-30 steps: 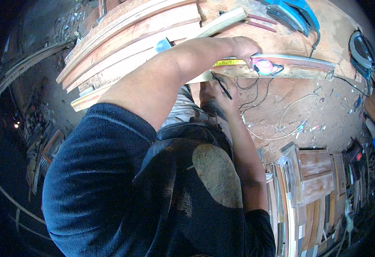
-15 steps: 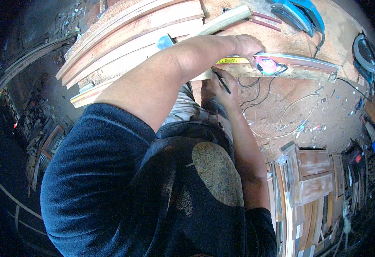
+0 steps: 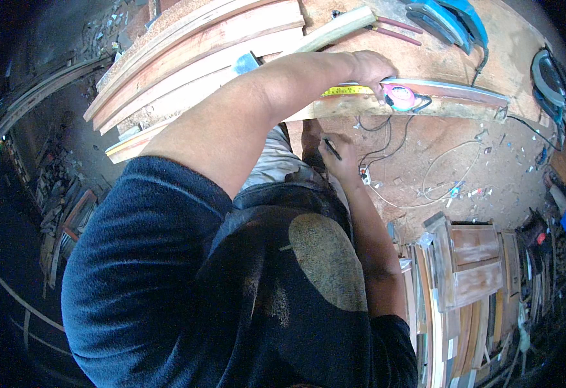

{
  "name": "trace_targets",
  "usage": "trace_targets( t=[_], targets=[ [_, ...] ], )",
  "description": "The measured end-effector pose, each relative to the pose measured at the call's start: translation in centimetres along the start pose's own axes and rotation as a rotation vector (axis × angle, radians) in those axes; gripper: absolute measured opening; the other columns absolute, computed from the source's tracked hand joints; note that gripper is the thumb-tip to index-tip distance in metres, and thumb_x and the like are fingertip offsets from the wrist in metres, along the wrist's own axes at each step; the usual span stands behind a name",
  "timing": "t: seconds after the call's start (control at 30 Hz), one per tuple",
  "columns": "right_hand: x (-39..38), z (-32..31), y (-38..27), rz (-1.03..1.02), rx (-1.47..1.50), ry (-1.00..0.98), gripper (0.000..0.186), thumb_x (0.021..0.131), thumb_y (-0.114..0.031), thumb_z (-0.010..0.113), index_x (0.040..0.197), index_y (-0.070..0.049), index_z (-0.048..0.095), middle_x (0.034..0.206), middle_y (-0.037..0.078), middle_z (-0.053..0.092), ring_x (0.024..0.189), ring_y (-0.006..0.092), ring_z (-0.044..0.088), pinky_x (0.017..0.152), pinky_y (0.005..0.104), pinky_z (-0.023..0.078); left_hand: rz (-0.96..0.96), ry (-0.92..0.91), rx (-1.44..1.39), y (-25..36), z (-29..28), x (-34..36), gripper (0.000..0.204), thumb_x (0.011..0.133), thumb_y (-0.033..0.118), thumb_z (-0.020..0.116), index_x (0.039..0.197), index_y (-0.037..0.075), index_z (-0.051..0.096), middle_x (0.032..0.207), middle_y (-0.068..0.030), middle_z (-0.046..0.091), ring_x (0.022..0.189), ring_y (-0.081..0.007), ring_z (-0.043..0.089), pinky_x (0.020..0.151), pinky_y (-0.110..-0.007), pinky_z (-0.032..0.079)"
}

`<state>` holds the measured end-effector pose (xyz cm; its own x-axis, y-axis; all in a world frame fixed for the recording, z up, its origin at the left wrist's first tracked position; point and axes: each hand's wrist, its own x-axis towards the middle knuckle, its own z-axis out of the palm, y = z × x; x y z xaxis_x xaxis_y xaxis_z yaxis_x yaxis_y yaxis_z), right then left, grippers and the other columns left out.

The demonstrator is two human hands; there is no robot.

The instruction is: The person uses a hammer to remove nails from wooden planks, then measures and marks them with a tape measure and pencil. They cut the planks with a circular saw and inspect the cut pieces.

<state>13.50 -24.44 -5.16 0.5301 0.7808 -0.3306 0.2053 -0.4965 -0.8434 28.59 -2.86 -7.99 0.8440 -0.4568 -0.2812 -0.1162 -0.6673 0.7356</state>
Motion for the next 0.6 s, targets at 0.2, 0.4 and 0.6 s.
trace_targets(
  t=[0.2, 0.4, 0.6],
  targets=[
    [-3.8, -1.0, 0.7, 0.227, 0.074, 0.137, 0.020, 0.089, -0.008, 0.071, 0.107, 0.000, 0.071, 0.100, 0.020, 0.071, 0.094, 0.0341, 0.070, 0.083, 0.0394, 0.054, 0.048, 0.103, 0.019, 2.0, -1.1, -1.8, 0.069, 0.081, 0.040, 0.078, 0.138, 0.010, 0.054, 0.119, -0.0196, 0.068, 0.109, -0.0391, 0.067, 0.097, -0.050, 0.052],
    [-2.9, -9.2, -9.6, -0.042, 0.020, 0.313, 0.021, 0.094, -0.008, 0.071, 0.113, 0.002, 0.070, 0.103, 0.014, 0.072, 0.098, 0.0235, 0.069, 0.088, 0.0367, 0.053, -0.015, 0.285, -0.057, 1.6, -2.4, -9.4, 0.060, 0.091, 0.029, 0.063, 0.145, 0.010, 0.047, 0.123, -0.0215, 0.066, 0.114, -0.0406, 0.064, 0.097, -0.051, 0.052],
    [-0.3, -13.2, -17.5, 0.119, 0.175, 0.328, 0.034, 0.097, -0.014, 0.070, 0.127, 0.001, 0.065, 0.097, 0.011, 0.069, 0.092, 0.0202, 0.066, 0.086, 0.0349, 0.052, -0.423, 0.448, -0.008, 4.4, -3.1, -23.9, 0.074, 0.089, 0.057, 0.067, 0.140, 0.007, 0.048, 0.103, -0.0256, 0.071, 0.087, -0.0445, 0.071, 0.080, -0.055, 0.057]
  ],
)
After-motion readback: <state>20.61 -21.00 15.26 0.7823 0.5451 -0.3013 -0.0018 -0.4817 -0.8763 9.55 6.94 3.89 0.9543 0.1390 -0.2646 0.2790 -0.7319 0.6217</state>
